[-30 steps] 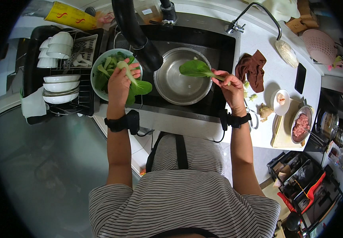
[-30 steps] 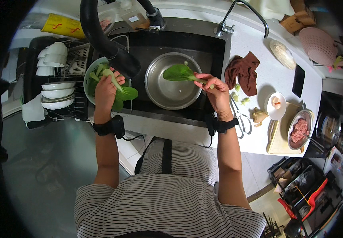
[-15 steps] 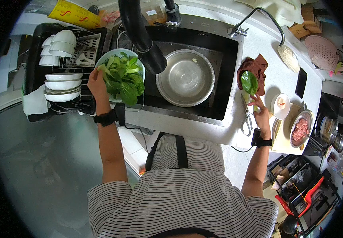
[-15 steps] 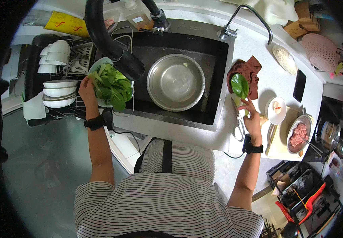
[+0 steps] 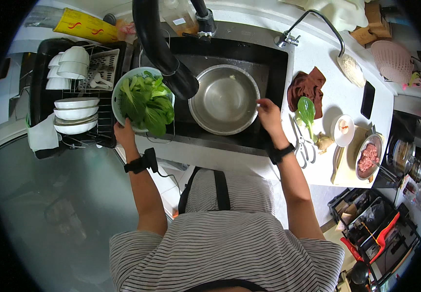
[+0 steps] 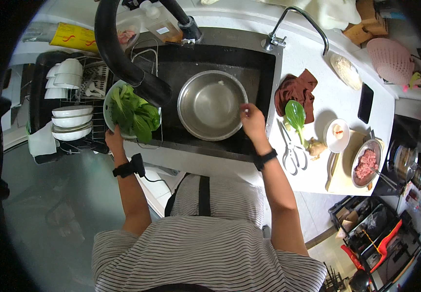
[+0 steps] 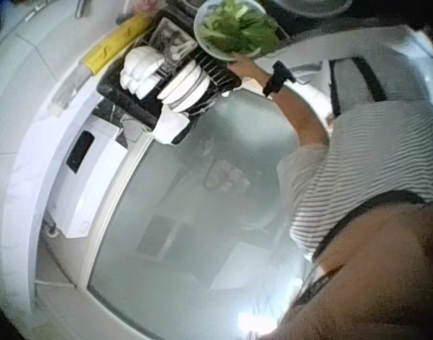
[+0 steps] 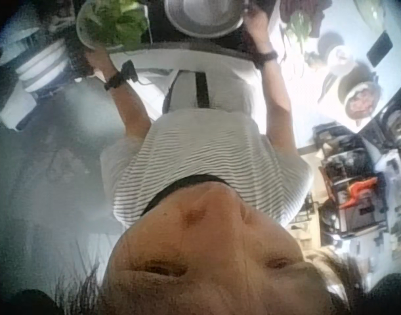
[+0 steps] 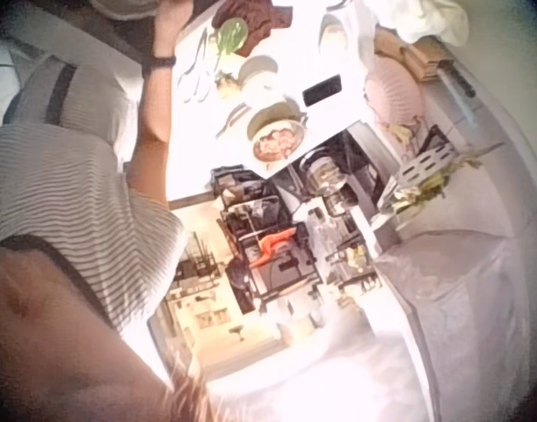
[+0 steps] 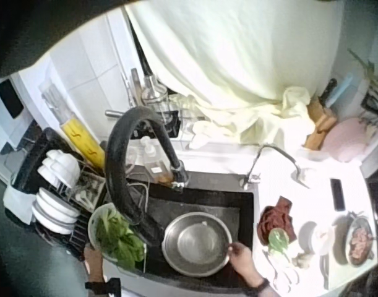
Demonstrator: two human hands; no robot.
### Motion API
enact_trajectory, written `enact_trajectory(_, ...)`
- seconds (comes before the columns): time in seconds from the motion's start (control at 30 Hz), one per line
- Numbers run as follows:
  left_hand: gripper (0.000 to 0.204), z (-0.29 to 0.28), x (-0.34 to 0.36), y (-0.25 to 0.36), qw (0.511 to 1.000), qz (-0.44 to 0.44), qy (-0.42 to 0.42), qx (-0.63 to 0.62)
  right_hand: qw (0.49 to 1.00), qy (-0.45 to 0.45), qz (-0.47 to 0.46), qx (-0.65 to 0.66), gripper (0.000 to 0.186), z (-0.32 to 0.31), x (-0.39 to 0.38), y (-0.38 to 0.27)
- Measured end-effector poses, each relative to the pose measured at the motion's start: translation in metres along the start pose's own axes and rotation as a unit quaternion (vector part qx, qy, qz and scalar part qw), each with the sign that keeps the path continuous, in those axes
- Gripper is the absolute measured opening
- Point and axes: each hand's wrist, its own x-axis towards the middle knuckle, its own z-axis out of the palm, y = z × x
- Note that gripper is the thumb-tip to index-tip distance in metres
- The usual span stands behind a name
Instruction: The person washes leafy green vegetables in a sink, trims the stems with scissors, and places the cleaned leaves into a colander. They then open a package of enoki mushrooms, cut a portion with scissors, and add it to the colander with the greens.
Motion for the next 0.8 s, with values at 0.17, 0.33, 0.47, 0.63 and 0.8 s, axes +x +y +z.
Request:
enact_trajectory(0.17,0.042,0.001,0.009,-0.010,0.980,-0.094,-0.114,-0.130,0.931,0.041,-0.166,-0.322,0.040,0.084,0.078,-0.011)
enact_trajectory(0.33,0.047,-0.002,-0.004,0.002,0.939,-0.200,-0.166,-0.225,0.901,-0.004,-0.119,-0.418,0.036,0.136,0.136,0.020)
enact_trajectory(0.47,0.040,-0.008,-0.003,0.008,0.925,-0.193,-0.192,-0.263,0.906,-0.103,-0.116,-0.394,0.022,0.136,0.126,0.035)
enact_trajectory(0.63,0.035,-0.014,-0.019,0.009,0.912,-0.178,-0.171,-0.328,0.952,-0.043,-0.186,-0.239,0.015,0.081,0.058,-0.015)
enact_trajectory(0.8,0.034,-0.019,-0.035,0.024,0.867,-0.148,-0.225,-0.420,0.929,0.053,-0.305,-0.202,0.021,0.005,0.003,-0.032)
